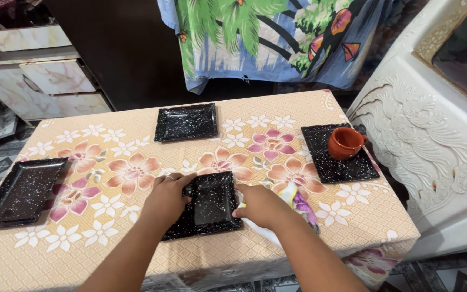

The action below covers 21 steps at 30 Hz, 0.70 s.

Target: The person wipes a small terracotta cup with a patterned cloth, rotating it to clean the exterior and interior. The person places the cup on a black tray and repeats the process with a second cup.

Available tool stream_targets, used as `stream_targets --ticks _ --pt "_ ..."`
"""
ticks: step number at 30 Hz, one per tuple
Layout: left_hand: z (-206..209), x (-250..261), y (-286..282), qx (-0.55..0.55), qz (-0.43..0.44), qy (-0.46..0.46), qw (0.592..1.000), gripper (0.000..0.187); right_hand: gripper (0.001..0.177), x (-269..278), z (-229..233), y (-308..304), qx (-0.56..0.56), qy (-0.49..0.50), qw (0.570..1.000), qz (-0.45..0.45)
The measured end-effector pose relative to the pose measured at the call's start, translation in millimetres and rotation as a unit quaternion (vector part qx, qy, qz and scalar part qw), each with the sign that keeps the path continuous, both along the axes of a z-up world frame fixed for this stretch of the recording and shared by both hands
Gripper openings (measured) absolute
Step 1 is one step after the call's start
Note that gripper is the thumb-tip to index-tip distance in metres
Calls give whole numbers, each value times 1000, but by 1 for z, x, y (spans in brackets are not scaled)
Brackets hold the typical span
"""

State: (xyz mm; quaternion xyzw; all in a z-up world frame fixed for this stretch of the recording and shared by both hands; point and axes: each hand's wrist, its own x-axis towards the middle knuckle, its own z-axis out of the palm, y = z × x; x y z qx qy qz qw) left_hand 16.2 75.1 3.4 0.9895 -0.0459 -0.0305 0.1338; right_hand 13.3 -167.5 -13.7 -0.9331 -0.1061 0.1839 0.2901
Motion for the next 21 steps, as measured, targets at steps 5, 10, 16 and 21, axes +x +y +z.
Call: stream_targets --ticks 5,10,16,21 --pt "-1 4 4 -44 6 -19 999 63 61 0 7 -2 40 6 999 -15" --pt "0 4 5 -52 27 -17 998 61 53 0 8 0 53 22 998 -28" --pt "4 4 5 -52 46 18 997 60 46 4 7 -3 38 3 999 5" --pt "15 1 2 8 56 43 997 49 42 9 7 -10 54 -4 998 -25"
